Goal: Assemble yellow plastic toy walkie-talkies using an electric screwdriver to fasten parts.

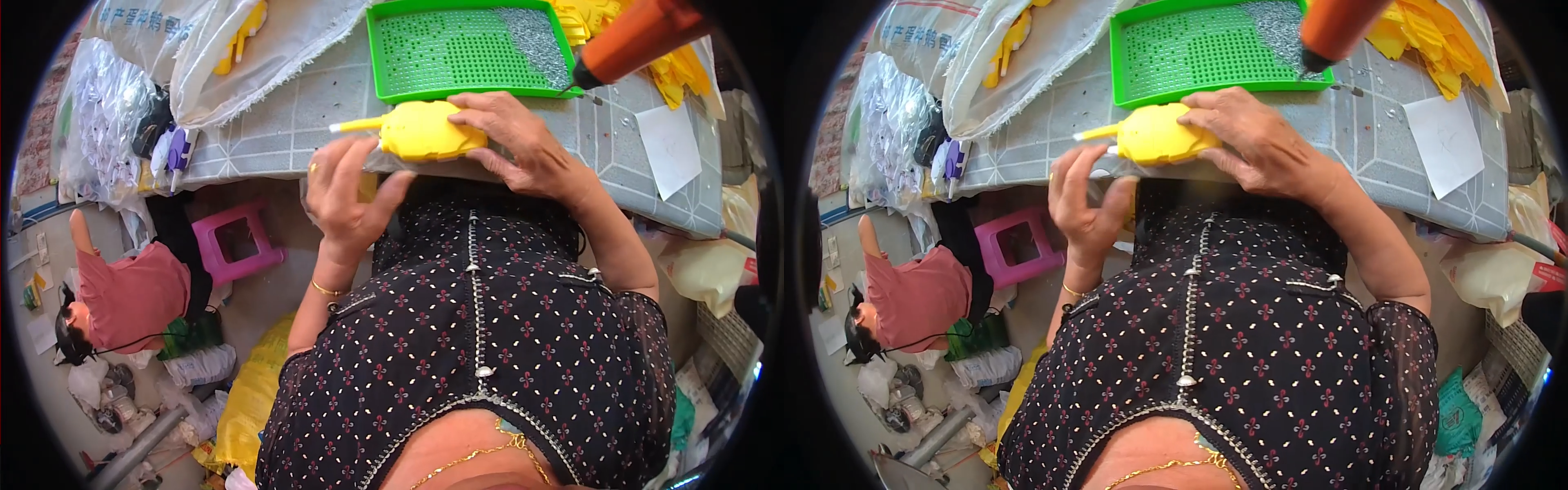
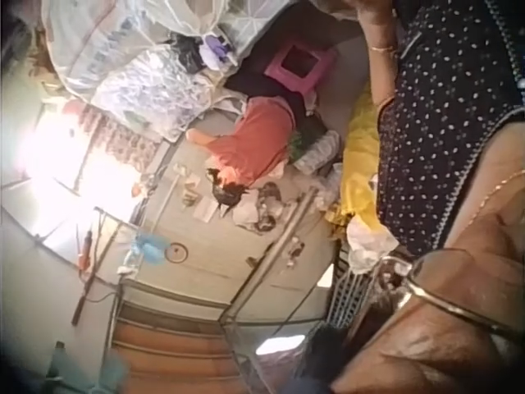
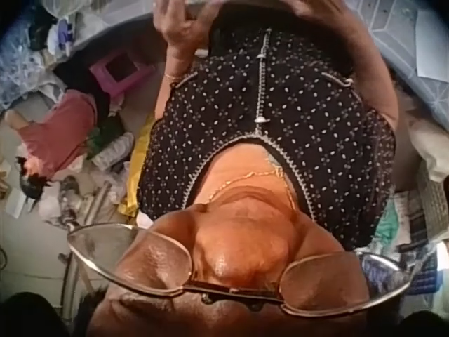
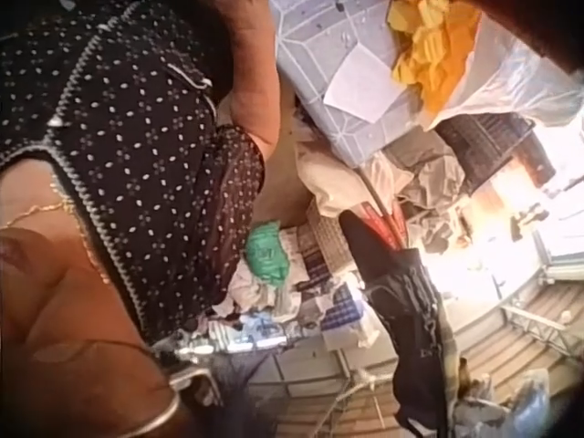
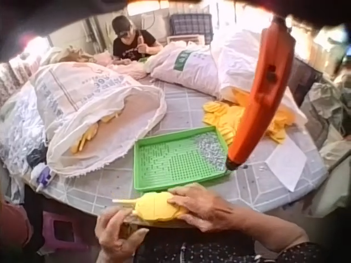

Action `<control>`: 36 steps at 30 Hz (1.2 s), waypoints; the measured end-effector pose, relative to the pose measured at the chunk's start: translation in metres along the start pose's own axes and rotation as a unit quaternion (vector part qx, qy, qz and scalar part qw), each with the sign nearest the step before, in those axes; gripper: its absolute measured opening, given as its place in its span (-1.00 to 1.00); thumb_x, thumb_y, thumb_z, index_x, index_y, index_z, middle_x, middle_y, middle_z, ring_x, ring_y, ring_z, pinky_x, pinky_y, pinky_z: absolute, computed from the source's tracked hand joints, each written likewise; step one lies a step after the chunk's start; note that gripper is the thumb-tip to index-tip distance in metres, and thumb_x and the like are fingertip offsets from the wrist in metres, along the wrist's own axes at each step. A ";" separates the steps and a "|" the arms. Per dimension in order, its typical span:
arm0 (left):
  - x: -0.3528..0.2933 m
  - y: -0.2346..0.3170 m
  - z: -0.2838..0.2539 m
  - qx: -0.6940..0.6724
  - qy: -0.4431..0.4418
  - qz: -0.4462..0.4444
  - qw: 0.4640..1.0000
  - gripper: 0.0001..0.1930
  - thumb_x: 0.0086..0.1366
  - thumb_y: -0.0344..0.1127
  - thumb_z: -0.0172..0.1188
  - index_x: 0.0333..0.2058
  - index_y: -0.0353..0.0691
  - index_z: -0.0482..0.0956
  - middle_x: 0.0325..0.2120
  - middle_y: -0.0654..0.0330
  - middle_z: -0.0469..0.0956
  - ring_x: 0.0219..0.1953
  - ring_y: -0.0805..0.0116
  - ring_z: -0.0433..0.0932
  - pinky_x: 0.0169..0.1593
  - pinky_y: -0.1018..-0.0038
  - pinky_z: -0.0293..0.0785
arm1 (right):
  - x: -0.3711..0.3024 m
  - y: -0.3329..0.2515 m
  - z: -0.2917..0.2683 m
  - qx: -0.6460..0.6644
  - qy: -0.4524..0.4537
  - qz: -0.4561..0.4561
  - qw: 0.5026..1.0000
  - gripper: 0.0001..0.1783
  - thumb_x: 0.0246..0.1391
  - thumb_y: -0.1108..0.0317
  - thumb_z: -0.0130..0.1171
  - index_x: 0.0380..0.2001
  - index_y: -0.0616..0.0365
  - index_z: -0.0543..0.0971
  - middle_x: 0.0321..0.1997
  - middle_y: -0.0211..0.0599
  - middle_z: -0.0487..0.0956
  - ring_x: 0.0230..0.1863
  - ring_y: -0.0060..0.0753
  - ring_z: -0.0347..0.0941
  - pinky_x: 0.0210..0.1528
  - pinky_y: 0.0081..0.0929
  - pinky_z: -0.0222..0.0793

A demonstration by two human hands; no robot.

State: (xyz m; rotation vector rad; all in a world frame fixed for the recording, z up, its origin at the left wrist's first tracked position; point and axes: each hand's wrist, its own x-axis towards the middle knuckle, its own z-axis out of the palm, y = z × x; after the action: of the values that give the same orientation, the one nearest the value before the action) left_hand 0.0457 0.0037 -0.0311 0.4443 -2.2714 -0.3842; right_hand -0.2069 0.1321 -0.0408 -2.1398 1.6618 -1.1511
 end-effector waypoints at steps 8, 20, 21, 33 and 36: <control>0.017 -0.004 0.043 0.032 -0.148 0.055 0.987 -0.24 0.05 -0.07 0.52 0.21 -0.22 0.49 0.16 -0.03 0.46 0.17 -0.15 0.43 0.26 0.05 0.33 | -0.022 -0.011 -0.012 -0.057 0.099 -0.034 0.993 -0.52 0.03 0.56 0.35 0.07 0.22 0.54 0.15 -0.01 0.57 0.07 0.01 0.55 0.08 -0.17 0.50; 0.045 0.007 0.071 0.034 -0.154 0.041 0.987 -0.25 0.12 0.07 0.47 0.19 -0.22 0.45 0.10 -0.03 0.42 0.09 -0.07 0.44 0.10 0.07 0.34 | 0.015 0.012 -0.136 0.184 0.353 0.135 0.907 -0.27 0.28 0.11 0.25 0.35 0.27 0.28 0.18 -0.08 0.55 0.13 -0.29 0.54 0.23 -0.30 0.40; 0.049 0.007 0.073 0.034 -0.155 0.039 0.987 -0.25 0.12 0.07 0.47 0.19 -0.22 0.45 0.10 -0.03 0.42 0.09 -0.07 0.44 0.10 0.07 0.34 | 0.020 0.015 -0.139 0.182 0.351 0.158 0.905 -0.31 0.36 0.15 0.15 0.40 0.29 0.23 0.14 -0.10 0.57 0.06 -0.32 0.58 0.24 -0.33 0.41; 0.044 0.000 0.071 -0.005 -0.137 0.034 0.990 -0.27 0.04 0.01 0.53 0.13 -0.19 0.49 0.03 0.04 0.46 0.00 0.00 0.50 0.05 0.12 0.37 | 0.079 0.009 -0.107 0.420 0.320 0.203 0.825 -0.71 0.16 0.41 0.33 -0.15 0.15 0.42 -0.51 -0.44 0.45 -0.57 -0.54 0.43 -0.43 -0.54 0.45; 0.044 0.000 0.074 -0.005 -0.130 0.037 0.991 -0.27 0.04 0.01 0.53 0.12 -0.19 0.49 0.03 0.03 0.47 -0.01 0.00 0.51 0.07 0.13 0.38 | 0.097 0.020 -0.081 0.389 0.283 0.229 0.847 -0.71 0.09 0.39 0.40 -0.20 0.12 0.48 -0.51 -0.44 0.49 -0.57 -0.59 0.44 -0.50 -0.61 0.36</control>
State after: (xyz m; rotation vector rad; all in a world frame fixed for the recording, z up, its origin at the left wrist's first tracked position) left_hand -0.0373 -0.0052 -0.0515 0.3173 -2.5294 -0.4378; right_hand -0.2701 0.0622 0.0464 -0.8927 1.3771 -1.9414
